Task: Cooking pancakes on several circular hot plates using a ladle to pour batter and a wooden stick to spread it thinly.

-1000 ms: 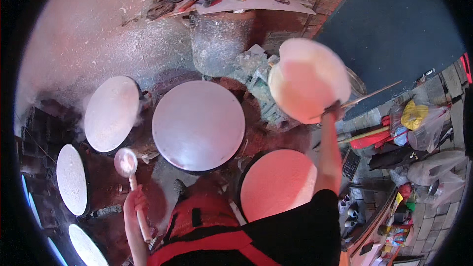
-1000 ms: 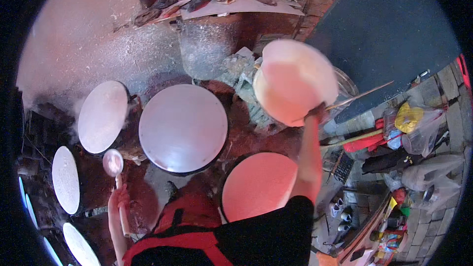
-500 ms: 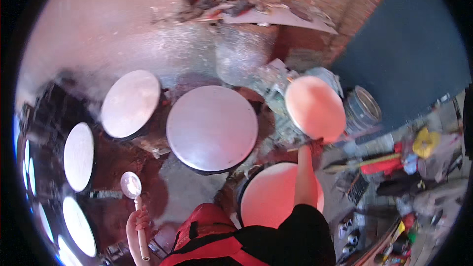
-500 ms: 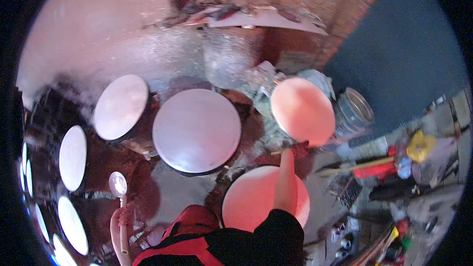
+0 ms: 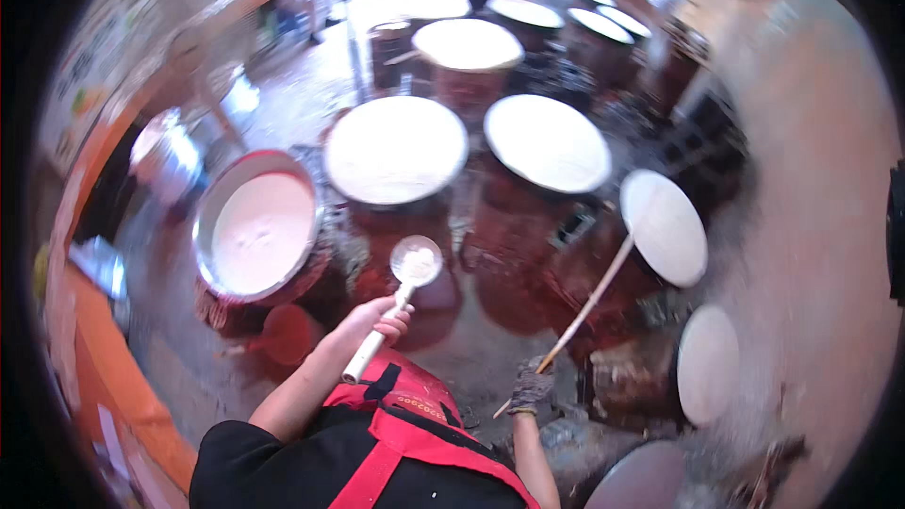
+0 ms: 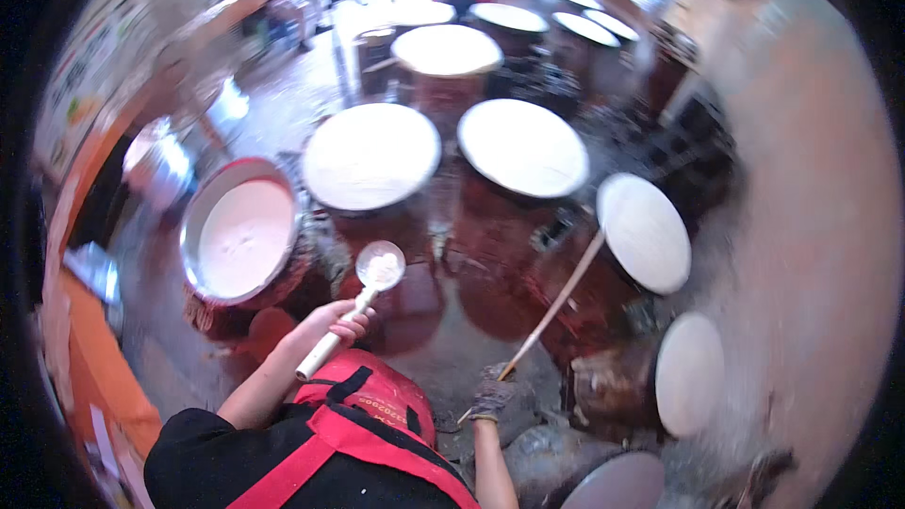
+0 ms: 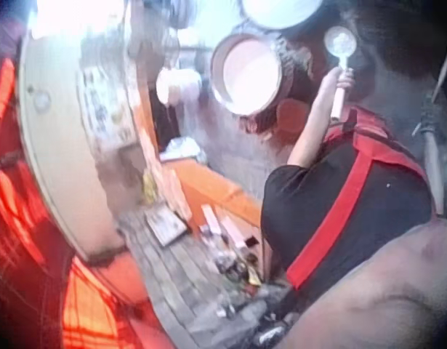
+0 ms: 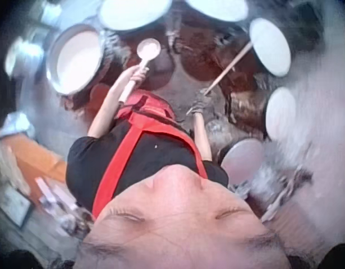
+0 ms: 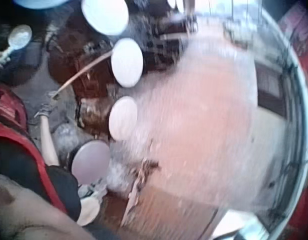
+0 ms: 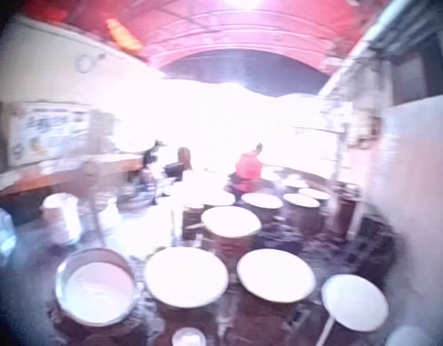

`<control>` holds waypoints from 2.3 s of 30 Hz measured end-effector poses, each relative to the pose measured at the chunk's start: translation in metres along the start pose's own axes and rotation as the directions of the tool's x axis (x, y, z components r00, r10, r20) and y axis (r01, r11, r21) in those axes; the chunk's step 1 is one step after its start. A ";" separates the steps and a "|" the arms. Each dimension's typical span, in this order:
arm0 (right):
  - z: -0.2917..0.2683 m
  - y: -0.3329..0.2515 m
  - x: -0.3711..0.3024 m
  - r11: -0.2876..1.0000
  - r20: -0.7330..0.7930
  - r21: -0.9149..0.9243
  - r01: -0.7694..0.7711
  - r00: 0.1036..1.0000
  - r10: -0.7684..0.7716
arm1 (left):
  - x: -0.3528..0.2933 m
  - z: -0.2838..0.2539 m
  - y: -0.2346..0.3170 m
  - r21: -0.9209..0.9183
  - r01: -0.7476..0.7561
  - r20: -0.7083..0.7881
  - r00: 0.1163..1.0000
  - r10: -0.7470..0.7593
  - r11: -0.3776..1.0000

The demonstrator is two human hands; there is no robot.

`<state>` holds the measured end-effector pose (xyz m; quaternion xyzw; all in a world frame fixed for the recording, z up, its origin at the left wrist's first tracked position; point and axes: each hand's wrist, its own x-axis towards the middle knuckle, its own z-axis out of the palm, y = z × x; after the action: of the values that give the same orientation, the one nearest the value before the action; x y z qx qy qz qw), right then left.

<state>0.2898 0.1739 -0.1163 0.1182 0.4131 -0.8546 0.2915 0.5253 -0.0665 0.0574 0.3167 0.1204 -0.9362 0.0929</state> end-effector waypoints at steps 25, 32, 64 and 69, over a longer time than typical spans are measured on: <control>0.425 0.475 -0.054 -0.125 0.427 -0.442 0.888 0.331 0.841 | -0.032 -0.249 0.471 -0.565 -0.351 -0.124 0.931 0.344 0.747; 0.420 0.373 -0.077 -0.095 0.452 -0.403 0.910 0.289 0.844 | -0.085 -0.141 0.433 -0.565 -0.565 -0.207 0.803 0.559 0.601; 0.452 0.280 -0.157 0.226 0.952 -0.304 0.926 0.304 0.032 | -0.323 0.014 0.384 0.334 -0.264 -0.169 0.928 0.333 0.905; 0.303 0.199 -0.150 0.111 0.864 -0.461 0.880 0.474 -0.171 | -0.241 0.065 0.312 0.624 0.113 -0.239 0.970 0.051 0.773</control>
<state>0.5405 -0.0979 0.0140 -0.5217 0.6870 -0.5024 0.0589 0.7552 -0.3589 0.2036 0.4389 -0.1857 -0.8777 -0.0499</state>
